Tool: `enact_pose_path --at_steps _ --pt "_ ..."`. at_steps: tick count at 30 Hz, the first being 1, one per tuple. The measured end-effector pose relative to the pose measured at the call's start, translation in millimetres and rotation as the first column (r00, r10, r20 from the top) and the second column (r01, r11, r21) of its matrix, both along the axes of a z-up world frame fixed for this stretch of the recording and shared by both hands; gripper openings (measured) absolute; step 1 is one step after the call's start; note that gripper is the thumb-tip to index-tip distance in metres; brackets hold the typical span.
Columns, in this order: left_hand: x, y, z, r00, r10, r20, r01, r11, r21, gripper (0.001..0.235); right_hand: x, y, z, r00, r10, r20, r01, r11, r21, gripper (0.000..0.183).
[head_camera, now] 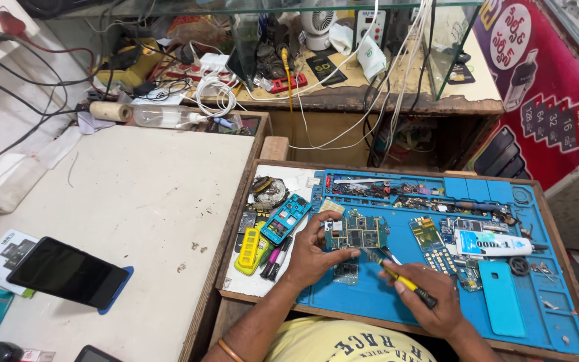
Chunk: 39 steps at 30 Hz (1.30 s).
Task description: The person holds a small circuit board and uses a yellow-handled screwdriver to press or adjust components on its surface. The person repeatedly rotates the board and applies pressure with the screwdriver tip across different areas.
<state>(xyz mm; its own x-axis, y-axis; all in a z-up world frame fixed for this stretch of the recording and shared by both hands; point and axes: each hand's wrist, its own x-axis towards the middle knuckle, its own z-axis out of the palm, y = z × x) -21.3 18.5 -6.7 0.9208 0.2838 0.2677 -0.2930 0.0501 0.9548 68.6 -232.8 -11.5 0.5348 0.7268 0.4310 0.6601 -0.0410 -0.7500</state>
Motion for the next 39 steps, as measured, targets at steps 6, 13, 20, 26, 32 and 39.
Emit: enact_pose_path --at_steps 6,13,20,26,32,39 --pt "0 0 -2 0.999 0.039 0.015 -0.039 0.999 0.031 0.067 -1 -2 -4 1.000 -0.006 0.001 0.006 0.997 0.073 0.038" --pt "1 1 -2 0.995 0.102 -0.013 -0.103 0.984 -0.145 0.070 -5 -2 -8 0.995 -0.062 -0.078 0.075 0.983 0.170 0.041" --pt "2 0 0 0.999 0.030 0.017 -0.028 0.995 -0.093 0.070 -2 -5 -7 0.999 0.040 -0.003 -0.039 0.989 0.144 0.035" --pt "-1 -4 -5 0.997 -0.046 -0.059 0.046 0.999 0.014 0.072 -6 0 2 1.000 -0.003 -0.025 0.004 0.999 0.040 0.038" --pt "0 -2 -7 0.996 -0.076 -0.054 0.078 0.997 0.023 0.071 -4 2 2 0.999 0.048 -0.007 -0.048 0.999 0.007 0.038" --pt "1 -2 -4 0.995 -0.092 -0.037 0.089 0.994 -0.063 0.070 1 -2 -6 0.989 0.034 -0.144 -0.017 0.993 0.120 0.037"
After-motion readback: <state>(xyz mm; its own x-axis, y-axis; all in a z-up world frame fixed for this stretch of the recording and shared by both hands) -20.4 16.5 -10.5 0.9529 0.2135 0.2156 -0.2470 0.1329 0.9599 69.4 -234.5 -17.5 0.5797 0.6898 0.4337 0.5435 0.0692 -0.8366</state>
